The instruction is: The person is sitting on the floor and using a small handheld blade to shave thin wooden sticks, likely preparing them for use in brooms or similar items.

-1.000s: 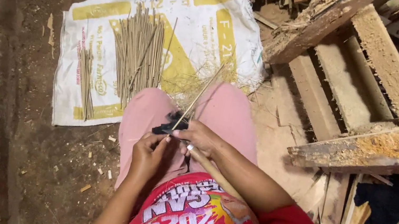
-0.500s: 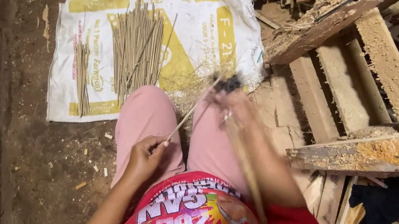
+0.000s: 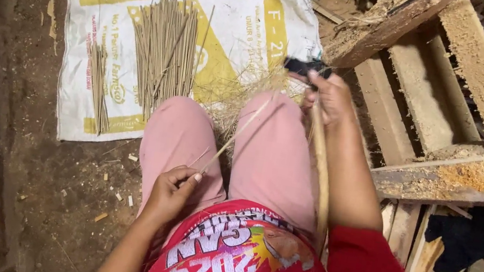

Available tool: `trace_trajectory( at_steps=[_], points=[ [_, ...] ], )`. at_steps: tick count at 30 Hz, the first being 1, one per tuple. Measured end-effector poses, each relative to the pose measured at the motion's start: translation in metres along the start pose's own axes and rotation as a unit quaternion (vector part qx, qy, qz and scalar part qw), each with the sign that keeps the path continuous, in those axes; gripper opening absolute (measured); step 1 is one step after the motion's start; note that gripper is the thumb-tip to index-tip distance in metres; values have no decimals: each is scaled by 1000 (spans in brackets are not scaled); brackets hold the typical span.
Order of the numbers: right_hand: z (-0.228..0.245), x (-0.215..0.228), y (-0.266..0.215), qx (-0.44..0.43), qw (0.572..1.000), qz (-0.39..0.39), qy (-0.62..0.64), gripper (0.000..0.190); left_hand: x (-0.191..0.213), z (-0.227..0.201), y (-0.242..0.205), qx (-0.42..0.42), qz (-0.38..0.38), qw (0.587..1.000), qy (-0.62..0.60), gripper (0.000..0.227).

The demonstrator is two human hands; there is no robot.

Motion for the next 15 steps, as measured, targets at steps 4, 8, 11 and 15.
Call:
trace_trajectory(
  at_steps=[4,8,11,15],
  points=[
    [28,-156,-143,-23,952,-12,-307,24,-10,-1,5,40,-12,999,-33,15],
    [-99,-140,-170,-302,937,124,-124,15,-15,-7,14,35,-11,999,-20,13],
    [-59,-128,-131,-260,953,158,13,56,-11,-6,3,38,2,999,-17,13],
    [43,-93,-83,-69,996,26,-53,5,-3,-16,-13,68,42,996,-42,14]
  ],
)
Point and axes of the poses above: each hand's wrist, its own y-axis towards the middle knuckle, its own x-axis out of the back of the hand, z = x × y, the point moved 5 cm from there along y, towards the middle knuckle, and after that the axes turned 6 degrees about x, right-handed, at the moved point
